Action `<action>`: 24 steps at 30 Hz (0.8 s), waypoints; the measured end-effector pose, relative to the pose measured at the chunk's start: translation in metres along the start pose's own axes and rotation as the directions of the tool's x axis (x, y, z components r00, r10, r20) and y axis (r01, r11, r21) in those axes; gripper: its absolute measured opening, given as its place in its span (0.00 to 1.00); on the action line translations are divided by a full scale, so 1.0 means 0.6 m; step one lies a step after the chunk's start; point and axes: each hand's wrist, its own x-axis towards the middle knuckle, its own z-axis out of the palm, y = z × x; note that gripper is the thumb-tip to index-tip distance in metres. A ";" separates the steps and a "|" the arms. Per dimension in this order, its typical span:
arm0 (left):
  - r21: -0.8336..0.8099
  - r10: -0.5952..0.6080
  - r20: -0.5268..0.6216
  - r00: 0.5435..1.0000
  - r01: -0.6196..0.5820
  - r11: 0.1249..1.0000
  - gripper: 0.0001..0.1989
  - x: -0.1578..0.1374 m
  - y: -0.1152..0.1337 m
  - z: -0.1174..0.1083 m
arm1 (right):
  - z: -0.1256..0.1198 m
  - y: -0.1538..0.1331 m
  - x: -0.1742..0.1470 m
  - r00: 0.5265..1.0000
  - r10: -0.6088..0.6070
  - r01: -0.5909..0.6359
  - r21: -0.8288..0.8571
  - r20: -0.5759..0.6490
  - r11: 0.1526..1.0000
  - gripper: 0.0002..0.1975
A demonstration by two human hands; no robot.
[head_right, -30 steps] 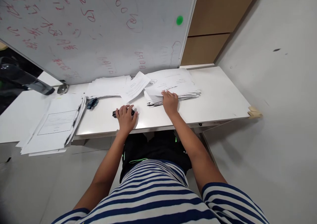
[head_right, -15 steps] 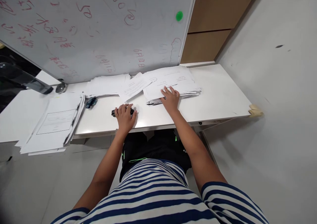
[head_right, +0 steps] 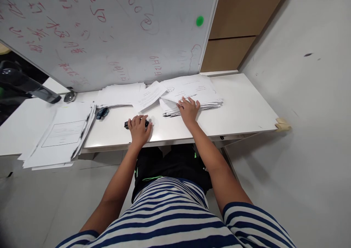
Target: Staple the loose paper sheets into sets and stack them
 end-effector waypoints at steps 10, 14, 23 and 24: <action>-0.007 0.013 -0.034 0.999 -0.013 1.000 0.21 -0.001 -0.002 -0.002 | -0.059 0.016 0.068 0.985 -0.029 0.013 -0.094 -0.169 0.995 0.19; -0.014 0.020 -0.050 0.999 -0.021 1.000 0.20 -0.001 -0.003 0.000 | -0.155 0.024 0.106 0.930 -0.005 -0.006 -0.030 -0.368 1.000 0.23; -0.445 -0.054 -0.207 0.977 -0.045 0.894 0.25 0.009 0.002 -0.062 | -0.308 -0.078 0.064 0.965 0.170 0.039 0.752 -0.200 0.658 0.19; -0.519 -0.071 -0.218 0.973 -0.055 0.853 0.29 0.016 0.008 -0.082 | -0.310 -0.089 0.057 0.981 0.146 0.016 0.799 -0.129 0.600 0.19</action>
